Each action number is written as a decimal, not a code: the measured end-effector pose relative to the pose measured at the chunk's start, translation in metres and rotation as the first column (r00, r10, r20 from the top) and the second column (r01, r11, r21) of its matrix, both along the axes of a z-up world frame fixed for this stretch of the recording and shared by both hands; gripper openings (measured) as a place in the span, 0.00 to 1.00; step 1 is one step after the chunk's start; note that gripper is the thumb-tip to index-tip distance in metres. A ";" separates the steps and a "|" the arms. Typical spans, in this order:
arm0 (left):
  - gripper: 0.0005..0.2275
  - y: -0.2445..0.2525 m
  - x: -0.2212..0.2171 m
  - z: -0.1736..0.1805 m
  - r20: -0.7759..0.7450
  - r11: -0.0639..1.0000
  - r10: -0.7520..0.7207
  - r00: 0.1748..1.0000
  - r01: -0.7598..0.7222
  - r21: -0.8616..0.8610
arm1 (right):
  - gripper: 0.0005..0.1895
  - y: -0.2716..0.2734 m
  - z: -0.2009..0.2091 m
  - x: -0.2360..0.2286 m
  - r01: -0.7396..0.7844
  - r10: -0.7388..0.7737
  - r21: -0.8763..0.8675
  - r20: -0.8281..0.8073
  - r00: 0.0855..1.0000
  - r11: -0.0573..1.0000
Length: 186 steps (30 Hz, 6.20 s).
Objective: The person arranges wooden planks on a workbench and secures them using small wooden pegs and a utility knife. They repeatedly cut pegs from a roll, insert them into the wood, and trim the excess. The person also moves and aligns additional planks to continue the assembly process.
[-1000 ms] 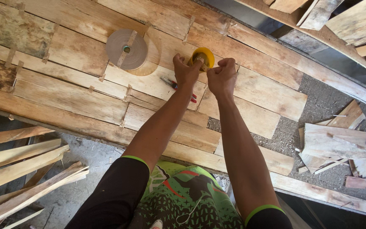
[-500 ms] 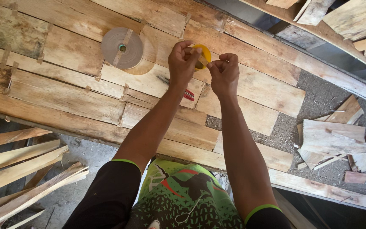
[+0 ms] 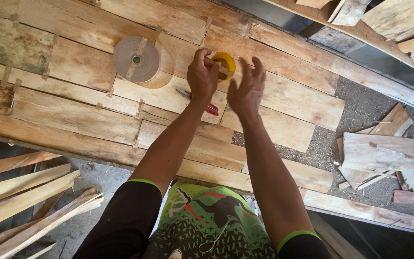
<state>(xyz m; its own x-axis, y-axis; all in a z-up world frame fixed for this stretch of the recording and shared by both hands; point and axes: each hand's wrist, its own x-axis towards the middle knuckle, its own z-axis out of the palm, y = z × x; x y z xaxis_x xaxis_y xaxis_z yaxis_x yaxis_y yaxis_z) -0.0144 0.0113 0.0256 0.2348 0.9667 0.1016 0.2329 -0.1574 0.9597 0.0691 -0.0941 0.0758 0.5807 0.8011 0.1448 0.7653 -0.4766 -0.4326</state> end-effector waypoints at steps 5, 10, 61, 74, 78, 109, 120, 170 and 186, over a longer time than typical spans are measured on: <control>0.17 -0.004 0.002 -0.006 -0.029 0.979 0.074 0.997 -0.067 0.190 | 0.47 0.007 -0.003 -0.022 -0.136 0.145 -0.226 0.024 0.989 0.965; 0.16 0.000 -0.001 -0.006 0.015 0.994 0.034 0.999 -0.036 0.100 | 0.48 0.011 -0.003 -0.027 -0.146 0.122 -0.269 -0.104 0.987 0.952; 0.27 -0.036 -0.017 0.013 0.114 0.983 0.108 0.988 -0.123 0.136 | 0.21 -0.048 0.043 0.009 -0.075 0.164 0.284 -0.304 0.939 0.956; 0.07 -0.131 -0.112 0.016 0.220 0.879 -0.362 0.906 0.410 -0.242 | 0.18 -0.088 0.038 -0.024 -0.437 0.441 0.073 -0.248 0.863 0.896; 0.06 -0.157 -0.143 -0.028 0.129 0.891 -0.150 0.980 0.191 -0.412 | 0.15 -0.085 -0.006 -0.037 -0.376 0.405 0.156 -0.270 0.873 0.914; 0.06 -0.348 -0.169 -0.113 0.254 0.647 0.173 0.951 0.085 -0.758 | 0.19 -0.144 -0.065 0.008 -0.417 0.488 0.257 -0.377 0.787 0.872; 0.07 -0.408 -0.079 -0.172 0.293 0.597 0.147 0.945 0.152 -0.787 | 0.17 -0.297 -0.076 0.020 -0.417 0.305 -0.028 -0.640 0.706 0.908; 0.14 -0.406 -0.067 -0.097 -0.206 0.874 -0.002 0.978 -0.099 -0.475 | 0.14 -0.305 -0.126 0.010 -0.357 0.317 0.009 -0.482 0.817 0.934; 0.10 -0.380 -0.079 -0.087 -0.558 0.714 -0.317 0.767 0.580 0.392 | 0.08 -0.445 -0.075 0.105 0.470 0.056 0.302 -0.881 0.469 0.829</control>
<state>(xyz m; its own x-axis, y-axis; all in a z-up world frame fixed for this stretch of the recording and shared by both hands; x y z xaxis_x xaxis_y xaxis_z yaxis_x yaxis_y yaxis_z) -0.0935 -0.3683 -0.0618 0.7686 0.5525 0.3224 0.3506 -0.7854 0.5101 0.1742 -0.5393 0.0009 0.7571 0.6162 -0.2171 -0.1885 -0.1121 -0.9757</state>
